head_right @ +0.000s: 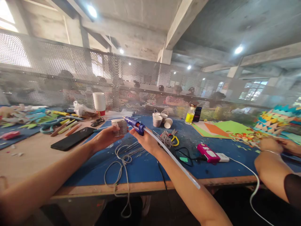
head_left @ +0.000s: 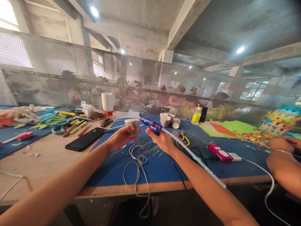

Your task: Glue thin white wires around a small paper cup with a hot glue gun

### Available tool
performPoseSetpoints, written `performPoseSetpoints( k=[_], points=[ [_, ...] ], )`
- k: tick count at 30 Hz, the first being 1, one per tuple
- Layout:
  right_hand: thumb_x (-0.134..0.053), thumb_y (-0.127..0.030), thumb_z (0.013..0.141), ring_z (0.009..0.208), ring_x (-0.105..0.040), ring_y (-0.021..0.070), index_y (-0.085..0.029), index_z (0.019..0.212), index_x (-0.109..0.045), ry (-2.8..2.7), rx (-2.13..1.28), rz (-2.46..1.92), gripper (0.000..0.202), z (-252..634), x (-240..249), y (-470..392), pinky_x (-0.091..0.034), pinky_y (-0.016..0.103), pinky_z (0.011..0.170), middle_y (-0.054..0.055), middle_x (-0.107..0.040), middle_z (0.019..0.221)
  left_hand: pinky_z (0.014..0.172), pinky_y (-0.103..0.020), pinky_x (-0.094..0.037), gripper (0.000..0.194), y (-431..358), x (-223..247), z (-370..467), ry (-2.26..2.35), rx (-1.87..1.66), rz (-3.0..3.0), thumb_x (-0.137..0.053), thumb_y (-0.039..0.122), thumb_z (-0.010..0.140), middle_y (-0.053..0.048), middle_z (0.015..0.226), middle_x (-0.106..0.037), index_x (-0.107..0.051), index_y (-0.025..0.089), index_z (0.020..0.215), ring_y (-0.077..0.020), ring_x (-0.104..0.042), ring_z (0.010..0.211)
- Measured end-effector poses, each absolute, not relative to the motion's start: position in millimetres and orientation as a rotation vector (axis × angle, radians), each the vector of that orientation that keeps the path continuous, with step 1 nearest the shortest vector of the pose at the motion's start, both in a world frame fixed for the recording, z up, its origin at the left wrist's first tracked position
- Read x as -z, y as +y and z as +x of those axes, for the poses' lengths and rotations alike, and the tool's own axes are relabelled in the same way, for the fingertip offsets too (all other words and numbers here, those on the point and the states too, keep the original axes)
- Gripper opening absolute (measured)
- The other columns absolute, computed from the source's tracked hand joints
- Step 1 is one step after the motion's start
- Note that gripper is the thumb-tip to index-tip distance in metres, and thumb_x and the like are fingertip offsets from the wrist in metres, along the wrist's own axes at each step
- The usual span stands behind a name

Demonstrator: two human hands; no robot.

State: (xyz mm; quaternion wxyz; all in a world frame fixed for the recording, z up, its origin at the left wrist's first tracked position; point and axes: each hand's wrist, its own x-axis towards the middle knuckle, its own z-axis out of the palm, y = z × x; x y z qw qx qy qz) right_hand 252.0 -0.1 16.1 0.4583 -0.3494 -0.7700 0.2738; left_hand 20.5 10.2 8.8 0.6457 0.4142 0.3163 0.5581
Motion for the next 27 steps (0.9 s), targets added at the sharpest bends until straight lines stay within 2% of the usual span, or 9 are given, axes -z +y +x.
performPoseSetpoints(
  k=[4, 7, 12, 27],
  points=[
    [-0.058, -0.061, 0.093, 0.073, -0.061, 0.0154, -0.020, 0.098, -0.069, -1.951, -0.527, -0.862, 0.042, 254.2, -12.1, -3.4, -0.048, 0.026, 0.071, 0.000, -0.067, 0.079, 0.078, -0.030, -0.057, 0.026, 10.9, -6.5, 22.1, 0.692, -1.244, 0.978, -0.065, 0.015, 0.078, -0.010, 0.101, -0.079, -0.076, 0.017, 0.102, -0.0216, -0.074, 0.090],
    [-0.059, -0.059, 0.093, 0.080, -0.062, 0.0170, -0.020, 0.096, -0.067, -1.967, -0.433, -0.853, 0.040, 255.1, -11.3, -4.3, -0.048, 0.027, 0.076, 0.002, -0.069, 0.089, 0.077, -0.028, -0.056, 0.026, 10.8, -4.8, 24.2, 0.672, -1.223, 1.055, -0.072, 0.021, 0.079, -0.010, 0.102, -0.078, -0.075, 0.017, 0.105, -0.0202, -0.072, 0.088],
    [-0.059, -0.058, 0.093, 0.077, -0.059, 0.0173, -0.021, 0.089, -0.063, -2.011, -0.359, -0.865, 0.038, 255.6, -10.1, -5.7, -0.046, 0.026, 0.071, 0.001, -0.066, 0.084, 0.074, -0.028, -0.054, 0.029, 9.6, -3.8, 27.8, 0.759, -1.225, 1.131, -0.078, 0.019, 0.074, -0.011, 0.100, -0.076, -0.074, 0.016, 0.104, -0.0194, -0.070, 0.084],
    [-0.061, -0.059, 0.093, 0.065, -0.052, 0.0144, -0.020, 0.080, -0.060, -2.023, -0.288, -0.814, 0.041, 252.8, -15.4, -10.7, -0.041, 0.026, 0.065, -0.001, -0.058, 0.072, 0.079, -0.028, -0.048, 0.035, 11.8, -1.3, 27.3, 0.751, -1.247, 1.234, -0.080, 0.021, 0.073, -0.003, 0.091, -0.070, -0.070, 0.016, 0.106, -0.0152, -0.063, 0.080]
  ],
)
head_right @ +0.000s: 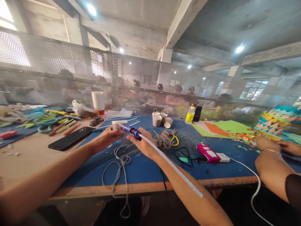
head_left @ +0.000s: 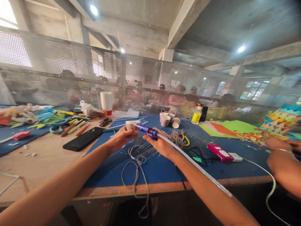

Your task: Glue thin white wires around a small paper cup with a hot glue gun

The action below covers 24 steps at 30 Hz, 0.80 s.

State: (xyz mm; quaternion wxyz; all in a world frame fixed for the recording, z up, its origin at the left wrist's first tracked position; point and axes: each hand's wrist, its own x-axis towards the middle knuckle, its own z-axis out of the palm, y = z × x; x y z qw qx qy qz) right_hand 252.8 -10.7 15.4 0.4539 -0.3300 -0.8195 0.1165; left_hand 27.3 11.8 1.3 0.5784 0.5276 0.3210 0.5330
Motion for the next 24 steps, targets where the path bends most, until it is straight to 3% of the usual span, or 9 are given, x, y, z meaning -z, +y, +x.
performPoseSetpoints(
  k=[24],
  points=[
    [-0.065, -0.050, 0.093, 0.064, -0.051, 0.0136, -0.020, 0.076, -0.059, -2.003, -0.173, -0.796, 0.035, 252.2, -5.8, -2.9, -0.040, 0.024, 0.060, -0.002, -0.057, 0.068, 0.088, -0.033, -0.046, 0.048, 10.1, -0.4, 29.1, 0.816, -1.290, 1.265, -0.082, 0.021, 0.070, -0.004, 0.102, -0.072, -0.068, 0.018, 0.116, -0.0196, -0.065, 0.091]
  ],
)
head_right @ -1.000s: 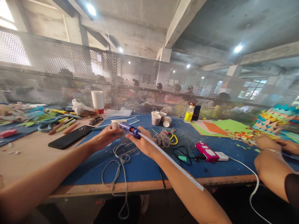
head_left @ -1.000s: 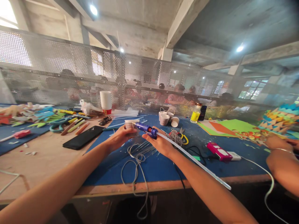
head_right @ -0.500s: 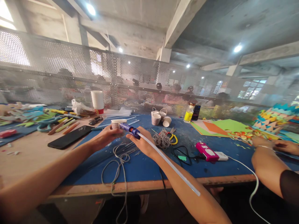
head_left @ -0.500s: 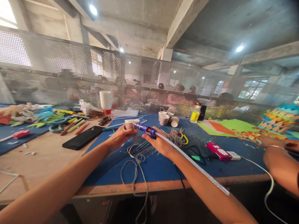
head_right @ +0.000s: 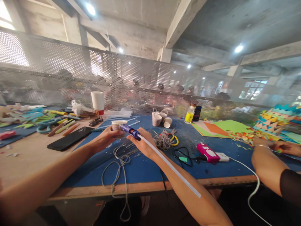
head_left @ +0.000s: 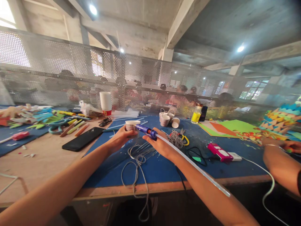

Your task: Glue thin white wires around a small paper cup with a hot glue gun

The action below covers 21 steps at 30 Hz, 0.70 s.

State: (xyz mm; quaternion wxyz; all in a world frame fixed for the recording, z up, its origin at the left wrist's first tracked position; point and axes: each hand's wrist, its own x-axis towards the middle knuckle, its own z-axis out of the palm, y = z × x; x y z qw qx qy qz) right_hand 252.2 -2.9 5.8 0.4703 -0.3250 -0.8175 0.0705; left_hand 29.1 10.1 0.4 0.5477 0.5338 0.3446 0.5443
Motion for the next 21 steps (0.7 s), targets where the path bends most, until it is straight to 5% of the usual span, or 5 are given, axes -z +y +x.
performPoseSetpoints(
  k=[21],
  points=[
    [-0.065, -0.051, 0.093, 0.063, -0.050, 0.0132, -0.021, 0.074, -0.055, -1.994, -0.114, -0.816, 0.037, 253.5, -3.2, 0.5, -0.039, 0.025, 0.061, -0.002, -0.055, 0.068, 0.086, -0.033, -0.049, 0.043, 7.6, -4.1, 29.9, 0.821, -1.295, 1.260, -0.083, 0.023, 0.068, -0.005, 0.098, -0.073, -0.072, 0.017, 0.109, -0.0193, -0.066, 0.089]
  ],
)
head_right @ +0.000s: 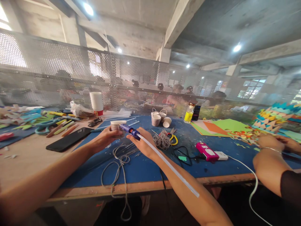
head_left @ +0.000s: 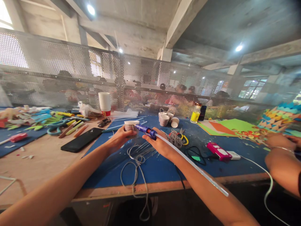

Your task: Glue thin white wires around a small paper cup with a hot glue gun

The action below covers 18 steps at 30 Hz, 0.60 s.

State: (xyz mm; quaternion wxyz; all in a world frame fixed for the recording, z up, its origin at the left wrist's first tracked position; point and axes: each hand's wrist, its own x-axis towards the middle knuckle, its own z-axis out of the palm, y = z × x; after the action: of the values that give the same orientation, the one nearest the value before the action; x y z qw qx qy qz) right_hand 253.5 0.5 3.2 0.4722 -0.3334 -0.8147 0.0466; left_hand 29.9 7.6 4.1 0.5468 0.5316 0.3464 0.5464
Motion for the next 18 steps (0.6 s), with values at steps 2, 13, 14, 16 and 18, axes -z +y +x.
performPoseSetpoints(
  k=[2, 13, 14, 16, 18],
  points=[
    [-0.064, -0.051, 0.093, 0.063, -0.051, 0.0135, -0.021, 0.074, -0.056, -1.998, -0.108, -0.832, 0.037, 253.4, -3.5, 0.0, -0.040, 0.025, 0.062, -0.002, -0.056, 0.069, 0.088, -0.035, -0.049, 0.044, 6.0, -5.4, 30.2, 0.820, -1.292, 1.269, -0.083, 0.024, 0.068, -0.006, 0.100, -0.074, -0.072, 0.017, 0.110, -0.0208, -0.067, 0.091],
    [-0.067, -0.048, 0.093, 0.064, -0.053, 0.0142, -0.020, 0.075, -0.059, -1.988, -0.092, -0.856, 0.034, 255.0, -7.9, -4.4, -0.040, 0.025, 0.062, -0.001, -0.058, 0.069, 0.088, -0.035, -0.050, 0.040, 7.2, -5.7, 29.3, 0.827, -1.294, 1.260, -0.081, 0.023, 0.069, -0.006, 0.100, -0.074, -0.072, 0.017, 0.107, -0.0212, -0.067, 0.091],
    [-0.067, -0.048, 0.093, 0.063, -0.053, 0.0141, -0.020, 0.075, -0.059, -1.986, -0.091, -0.858, 0.034, 255.1, -7.9, -4.4, -0.040, 0.025, 0.062, -0.001, -0.058, 0.069, 0.088, -0.034, -0.050, 0.040, 7.2, -5.6, 29.2, 0.827, -1.291, 1.260, -0.081, 0.023, 0.069, -0.006, 0.100, -0.074, -0.072, 0.017, 0.108, -0.0208, -0.067, 0.091],
    [-0.067, -0.047, 0.092, 0.063, -0.053, 0.0138, -0.020, 0.075, -0.058, -1.983, -0.093, -0.863, 0.034, 255.1, -7.8, -4.1, -0.040, 0.025, 0.062, -0.001, -0.058, 0.069, 0.088, -0.033, -0.049, 0.041, 7.0, -5.7, 29.1, 0.821, -1.283, 1.255, -0.081, 0.022, 0.070, -0.006, 0.101, -0.074, -0.072, 0.017, 0.109, -0.0200, -0.067, 0.091],
    [-0.067, -0.048, 0.092, 0.063, -0.053, 0.0136, -0.020, 0.075, -0.059, -1.979, -0.095, -0.871, 0.034, 254.9, -7.6, -3.7, -0.040, 0.025, 0.062, -0.001, -0.059, 0.069, 0.089, -0.033, -0.049, 0.041, 6.8, -5.9, 29.3, 0.807, -1.280, 1.252, -0.081, 0.022, 0.070, -0.006, 0.101, -0.074, -0.072, 0.017, 0.109, -0.0199, -0.067, 0.092]
  ],
)
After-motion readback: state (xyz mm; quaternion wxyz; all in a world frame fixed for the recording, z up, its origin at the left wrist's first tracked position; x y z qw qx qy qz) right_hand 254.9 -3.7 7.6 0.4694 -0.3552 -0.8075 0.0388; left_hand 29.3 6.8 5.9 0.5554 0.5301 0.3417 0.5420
